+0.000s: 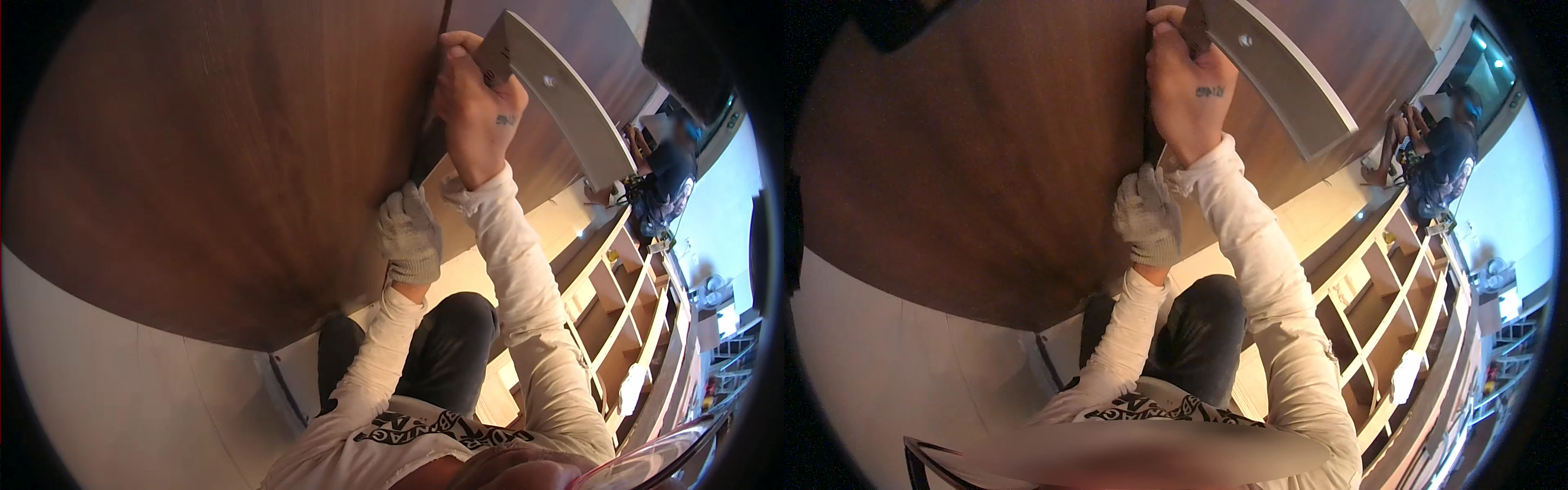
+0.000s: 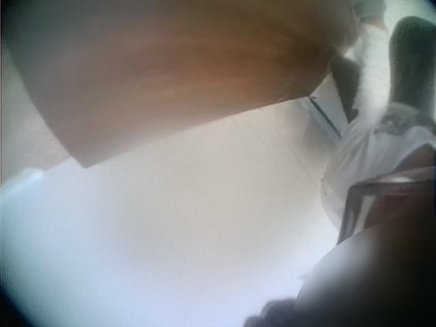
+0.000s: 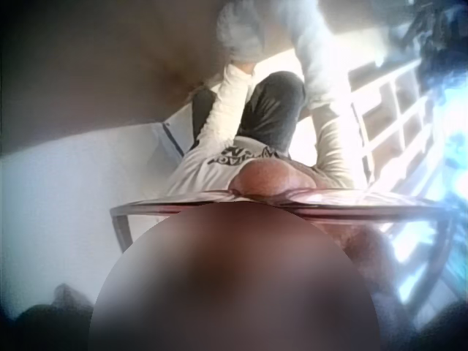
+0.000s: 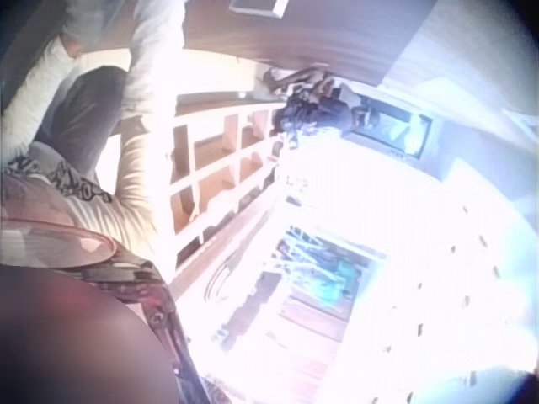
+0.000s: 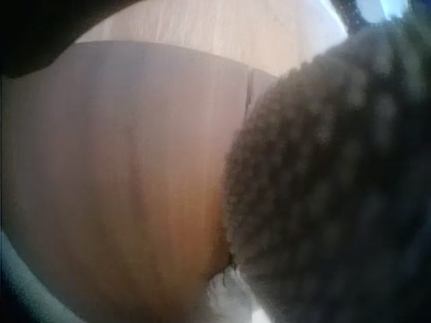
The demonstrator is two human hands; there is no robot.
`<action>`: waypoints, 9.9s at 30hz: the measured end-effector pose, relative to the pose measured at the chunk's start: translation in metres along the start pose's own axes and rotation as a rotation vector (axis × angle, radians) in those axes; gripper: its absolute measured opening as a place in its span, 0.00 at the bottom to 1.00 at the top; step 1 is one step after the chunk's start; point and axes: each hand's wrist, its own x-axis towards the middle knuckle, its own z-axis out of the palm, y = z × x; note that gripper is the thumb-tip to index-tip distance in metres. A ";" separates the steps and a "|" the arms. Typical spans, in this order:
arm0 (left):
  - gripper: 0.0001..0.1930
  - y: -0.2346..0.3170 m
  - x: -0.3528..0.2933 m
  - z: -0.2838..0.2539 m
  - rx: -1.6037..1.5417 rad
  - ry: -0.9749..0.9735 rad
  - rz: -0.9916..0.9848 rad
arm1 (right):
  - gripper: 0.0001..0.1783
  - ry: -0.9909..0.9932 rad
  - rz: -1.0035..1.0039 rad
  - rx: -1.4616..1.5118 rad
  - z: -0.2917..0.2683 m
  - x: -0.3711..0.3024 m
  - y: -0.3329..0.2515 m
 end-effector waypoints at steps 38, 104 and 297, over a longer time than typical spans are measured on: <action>0.08 0.001 0.030 -0.022 -0.065 -0.036 0.066 | 0.11 0.053 -0.144 0.072 -0.010 -0.004 -0.033; 0.07 0.039 0.088 -0.028 0.113 0.037 0.108 | 0.08 -0.034 -0.193 0.032 0.019 0.068 -0.079; 0.12 0.087 0.222 -0.083 -0.032 0.141 0.477 | 0.31 -0.069 -0.517 0.000 0.043 0.200 -0.187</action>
